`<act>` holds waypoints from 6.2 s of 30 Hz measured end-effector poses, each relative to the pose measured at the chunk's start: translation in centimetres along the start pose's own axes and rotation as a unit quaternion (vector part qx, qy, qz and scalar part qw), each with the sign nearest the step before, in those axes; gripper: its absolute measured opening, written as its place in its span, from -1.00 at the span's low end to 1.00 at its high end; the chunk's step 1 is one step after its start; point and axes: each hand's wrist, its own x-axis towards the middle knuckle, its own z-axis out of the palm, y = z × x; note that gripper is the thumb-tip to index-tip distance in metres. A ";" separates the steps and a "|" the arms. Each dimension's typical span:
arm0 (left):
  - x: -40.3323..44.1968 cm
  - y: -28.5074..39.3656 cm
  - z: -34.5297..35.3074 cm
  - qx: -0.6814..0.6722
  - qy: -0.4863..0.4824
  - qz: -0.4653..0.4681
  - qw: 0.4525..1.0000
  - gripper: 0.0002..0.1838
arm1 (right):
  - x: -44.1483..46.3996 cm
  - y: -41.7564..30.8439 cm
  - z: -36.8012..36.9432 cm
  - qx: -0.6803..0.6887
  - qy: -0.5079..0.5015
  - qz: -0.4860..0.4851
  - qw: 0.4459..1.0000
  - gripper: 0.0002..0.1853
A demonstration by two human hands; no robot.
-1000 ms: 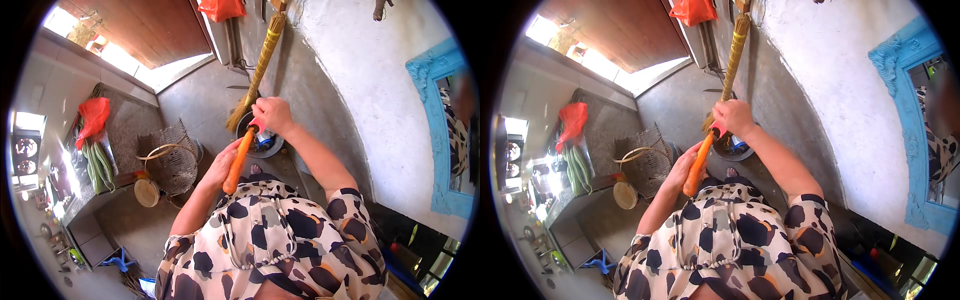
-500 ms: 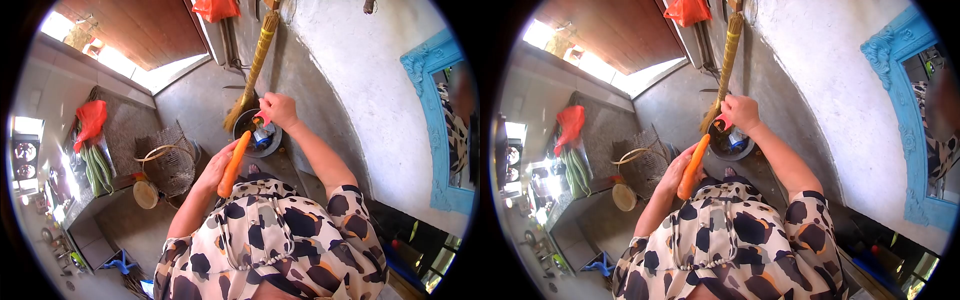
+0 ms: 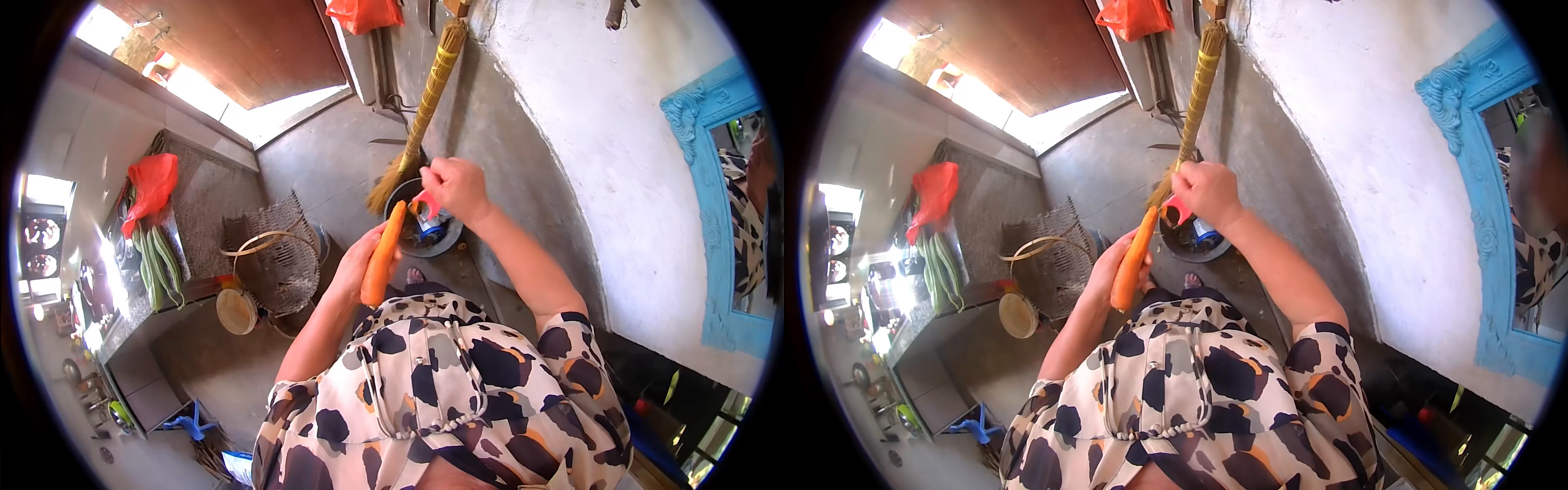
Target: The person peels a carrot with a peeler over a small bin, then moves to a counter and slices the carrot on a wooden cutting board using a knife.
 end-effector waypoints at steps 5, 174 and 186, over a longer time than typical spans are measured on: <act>0.5 -0.8 1.6 0.003 0.065 0.012 0.998 -0.47 | -0.3 -2.1 1.0 0.021 -0.012 -0.089 0.996 -0.73; -3.8 0.2 1.1 0.046 -0.047 -0.022 0.998 -0.39 | -2.8 0.8 3.1 0.098 -0.065 0.179 0.977 -0.70; 0.2 -2.0 -2.7 -0.116 0.111 -0.069 0.985 -0.65 | -3.3 -4.5 3.8 0.097 -0.089 -0.008 0.991 -0.72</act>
